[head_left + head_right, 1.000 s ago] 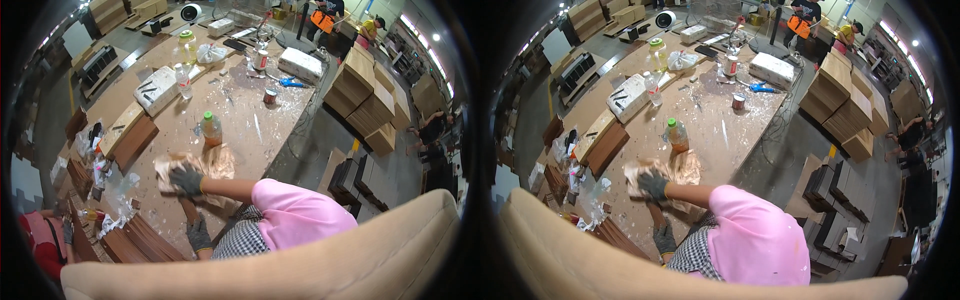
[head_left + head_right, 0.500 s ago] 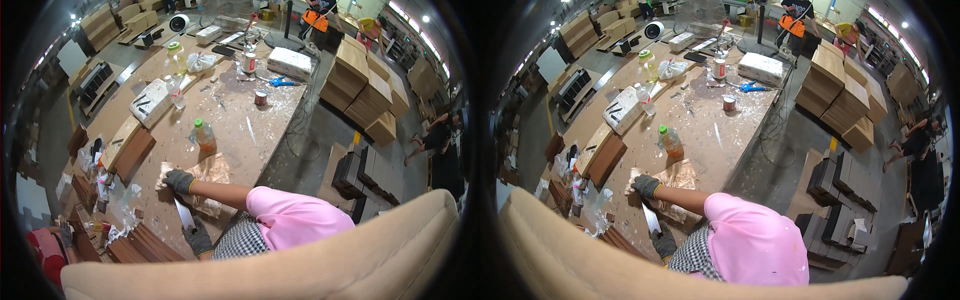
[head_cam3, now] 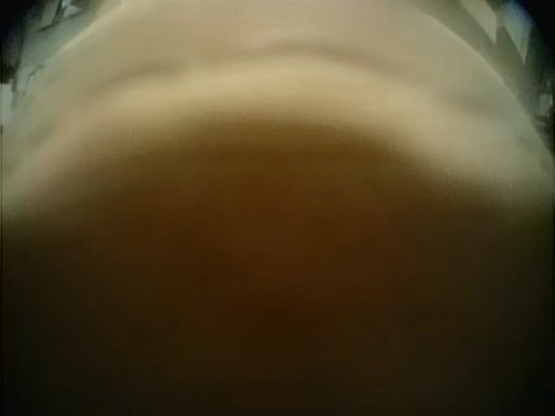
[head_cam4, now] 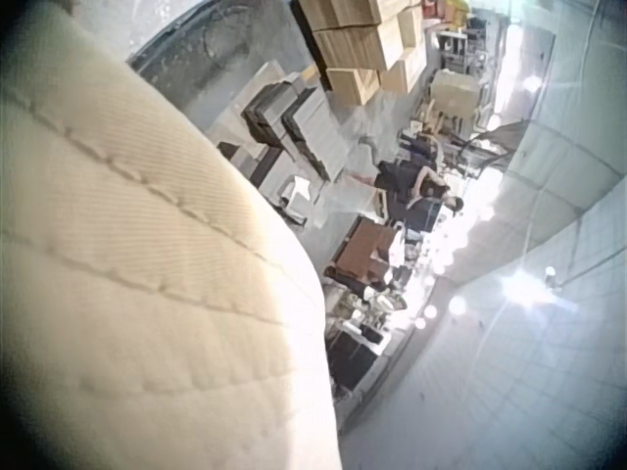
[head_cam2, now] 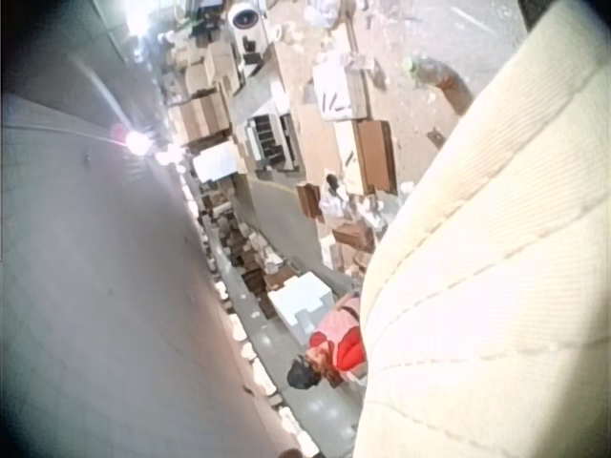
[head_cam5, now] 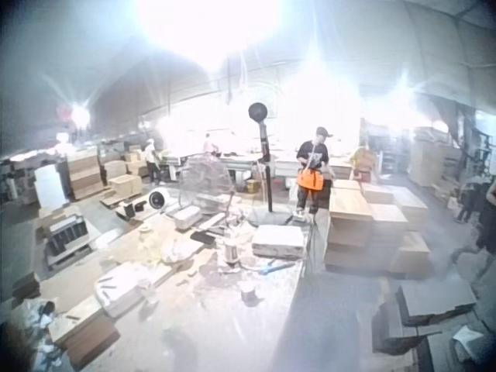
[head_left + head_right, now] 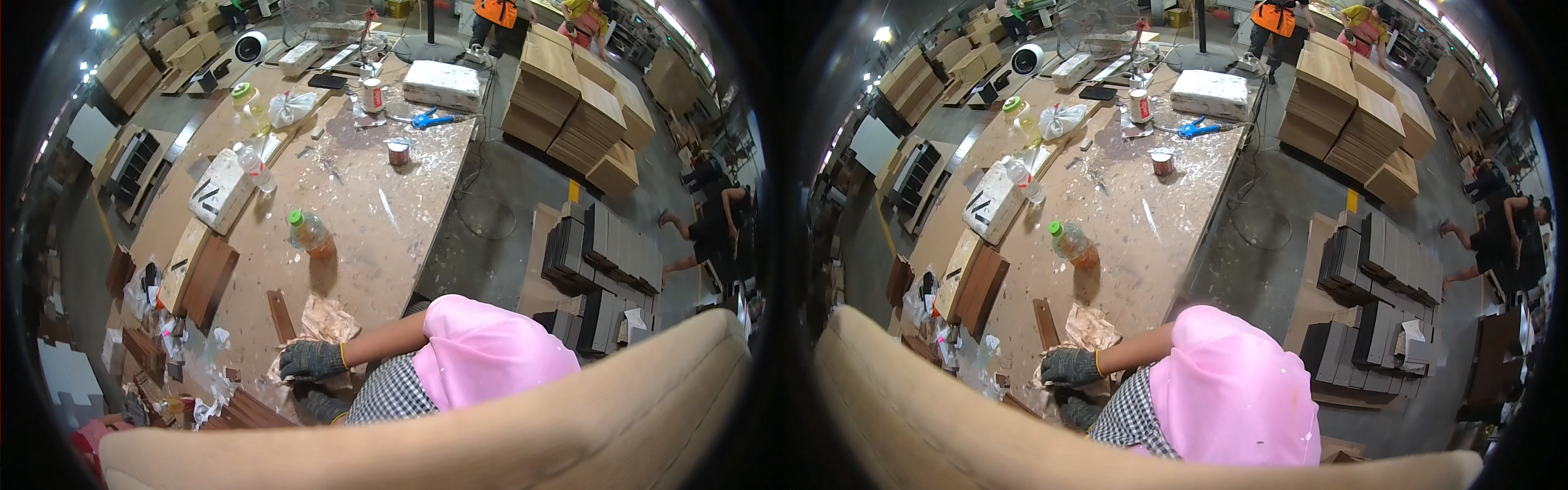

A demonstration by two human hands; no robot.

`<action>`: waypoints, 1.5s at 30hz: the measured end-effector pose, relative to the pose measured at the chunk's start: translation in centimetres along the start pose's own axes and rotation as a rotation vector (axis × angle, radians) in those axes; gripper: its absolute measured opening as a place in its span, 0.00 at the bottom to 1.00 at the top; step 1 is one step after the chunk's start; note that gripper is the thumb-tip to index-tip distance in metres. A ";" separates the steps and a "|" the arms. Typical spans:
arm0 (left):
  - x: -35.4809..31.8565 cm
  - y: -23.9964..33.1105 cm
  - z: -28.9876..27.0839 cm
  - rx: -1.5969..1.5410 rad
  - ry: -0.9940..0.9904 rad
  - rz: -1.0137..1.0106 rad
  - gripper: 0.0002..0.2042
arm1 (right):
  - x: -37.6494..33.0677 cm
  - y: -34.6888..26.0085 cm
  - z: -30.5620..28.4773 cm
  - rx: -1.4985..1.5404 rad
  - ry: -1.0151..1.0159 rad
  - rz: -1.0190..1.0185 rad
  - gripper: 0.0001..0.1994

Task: Wiping down wooden furniture slats with a cloth and cleaning solution at a manufacturing facility.

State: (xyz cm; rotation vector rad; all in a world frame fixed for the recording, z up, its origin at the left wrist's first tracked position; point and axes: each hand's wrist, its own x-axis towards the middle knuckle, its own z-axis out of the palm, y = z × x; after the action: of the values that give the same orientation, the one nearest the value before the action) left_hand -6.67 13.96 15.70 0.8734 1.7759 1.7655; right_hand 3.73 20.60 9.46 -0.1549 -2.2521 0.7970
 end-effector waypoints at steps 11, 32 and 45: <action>-1.6 -1.0 4.4 0.044 -0.245 -0.089 0.24 | -0.8 10.3 -6.1 -0.333 0.264 -0.038 0.14; -1.9 -1.3 6.7 0.103 -0.481 -0.140 0.28 | -2.3 10.6 -2.5 -0.317 -0.280 0.086 0.18; -2.5 -0.9 6.6 0.143 -0.584 -0.141 0.30 | -2.6 6.5 3.8 0.450 0.314 0.178 0.13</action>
State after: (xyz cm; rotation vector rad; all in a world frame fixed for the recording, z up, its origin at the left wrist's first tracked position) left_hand -0.30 16.67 14.26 1.1476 1.5320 1.1450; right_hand 2.22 23.06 2.01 -0.2493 -1.7360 1.2588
